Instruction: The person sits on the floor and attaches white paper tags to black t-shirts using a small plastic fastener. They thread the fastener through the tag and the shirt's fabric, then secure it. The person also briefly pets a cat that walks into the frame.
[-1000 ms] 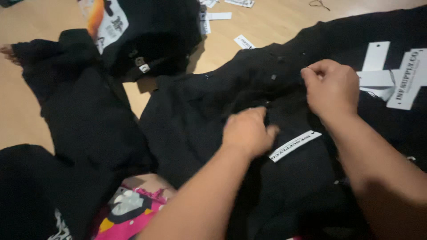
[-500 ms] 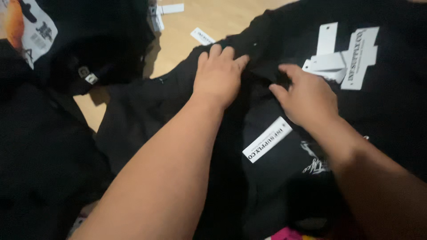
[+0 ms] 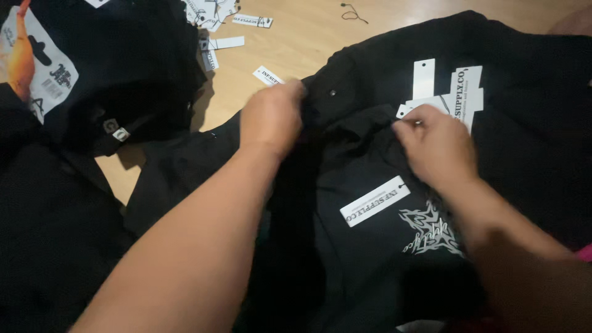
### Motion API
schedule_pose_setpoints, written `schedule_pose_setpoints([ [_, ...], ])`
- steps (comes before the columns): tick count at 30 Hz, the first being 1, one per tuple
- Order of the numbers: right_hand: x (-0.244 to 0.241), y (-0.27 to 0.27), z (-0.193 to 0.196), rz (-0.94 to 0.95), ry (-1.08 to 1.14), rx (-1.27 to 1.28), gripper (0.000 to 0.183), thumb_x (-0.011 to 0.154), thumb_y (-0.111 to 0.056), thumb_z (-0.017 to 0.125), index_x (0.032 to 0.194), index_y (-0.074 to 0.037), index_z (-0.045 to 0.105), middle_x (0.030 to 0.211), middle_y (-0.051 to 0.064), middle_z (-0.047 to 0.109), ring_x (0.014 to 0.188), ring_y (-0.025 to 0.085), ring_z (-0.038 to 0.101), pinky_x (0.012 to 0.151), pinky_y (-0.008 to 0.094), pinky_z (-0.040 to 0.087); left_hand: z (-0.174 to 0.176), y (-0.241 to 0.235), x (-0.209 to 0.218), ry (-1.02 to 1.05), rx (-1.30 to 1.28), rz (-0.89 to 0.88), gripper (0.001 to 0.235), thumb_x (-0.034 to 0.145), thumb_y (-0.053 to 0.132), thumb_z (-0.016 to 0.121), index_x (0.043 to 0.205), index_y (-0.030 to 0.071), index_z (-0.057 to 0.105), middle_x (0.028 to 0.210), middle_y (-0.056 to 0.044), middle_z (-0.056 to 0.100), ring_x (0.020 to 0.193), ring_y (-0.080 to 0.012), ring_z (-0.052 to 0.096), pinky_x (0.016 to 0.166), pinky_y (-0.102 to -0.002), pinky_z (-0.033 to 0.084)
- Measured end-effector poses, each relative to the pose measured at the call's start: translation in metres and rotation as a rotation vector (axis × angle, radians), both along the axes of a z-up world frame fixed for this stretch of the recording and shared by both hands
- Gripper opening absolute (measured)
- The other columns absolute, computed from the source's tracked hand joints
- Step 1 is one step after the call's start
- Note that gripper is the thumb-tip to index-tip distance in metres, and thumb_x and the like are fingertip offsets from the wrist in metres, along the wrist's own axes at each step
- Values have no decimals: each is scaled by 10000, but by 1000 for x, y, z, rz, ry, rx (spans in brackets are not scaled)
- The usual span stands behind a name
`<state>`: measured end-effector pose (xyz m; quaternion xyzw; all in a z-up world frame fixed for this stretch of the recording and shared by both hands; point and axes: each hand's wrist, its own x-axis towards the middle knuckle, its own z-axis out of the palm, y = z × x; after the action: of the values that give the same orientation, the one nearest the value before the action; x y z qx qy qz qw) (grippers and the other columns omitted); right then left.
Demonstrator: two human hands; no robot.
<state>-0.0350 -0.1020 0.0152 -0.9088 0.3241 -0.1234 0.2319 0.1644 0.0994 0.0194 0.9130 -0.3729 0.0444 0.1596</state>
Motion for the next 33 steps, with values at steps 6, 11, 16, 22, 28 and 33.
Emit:
schedule_pose_setpoints([
  [6, -18, -79, -47, -116, -229, -201, 158, 1045, -223, 786, 1073, -67, 796, 894, 145, 762, 767, 317, 712, 644, 447, 509, 30, 8, 24, 748, -975, 621, 180, 964, 161, 547, 940, 105, 716, 566, -66, 564, 377, -169, 557, 350, -306, 520],
  [11, -11, -59, -17, -393, -410, 19, 150, 1094, -237, 715, 1125, -101, 768, 820, 38, 710, 616, 157, 639, 410, 368, 425, 49, 36, 31, 970, -1304, 857, 258, 1026, 150, 426, 1142, 69, 641, 749, -82, 511, 498, -182, 501, 449, -336, 532],
  [16, -14, -59, -14, -387, -643, 137, 323, 1070, -136, 751, 1357, -75, 616, 833, -2, 631, 705, 121, 703, 524, 280, 561, 28, 56, 40, 663, -987, 932, 368, 960, 171, 512, 697, 180, 255, 714, 15, 299, 704, -174, 202, 597, -368, 186],
  [22, -26, -27, 43, -231, -677, 645, 251, 1081, -60, 355, 1250, -156, 513, 688, -39, 398, 481, 63, 298, 387, 250, 190, 27, 20, 14, 536, -297, 814, 440, 848, 435, 581, 1247, 294, 704, 1255, -38, 702, 1186, -358, 641, 934, -545, 493],
  [28, -29, -22, 61, 198, -339, 768, 162, 960, -57, 534, 1082, -81, 637, 614, 63, 438, 526, 144, 382, 411, 268, 253, -2, -31, -97, 206, -817, -7, 327, 937, 325, 612, 1086, 75, 761, 1124, -113, 783, 1069, -296, 724, 972, -413, 529],
  [33, -11, 30, 57, 425, -57, 948, 159, 1041, -46, 554, 1027, 14, 701, 628, 135, 560, 571, 214, 527, 542, 311, 410, 19, -12, -155, 1657, -1015, 29, 617, 1017, 596, 456, 1008, 27, 695, 933, -105, 717, 826, -215, 702, 794, -322, 576],
])
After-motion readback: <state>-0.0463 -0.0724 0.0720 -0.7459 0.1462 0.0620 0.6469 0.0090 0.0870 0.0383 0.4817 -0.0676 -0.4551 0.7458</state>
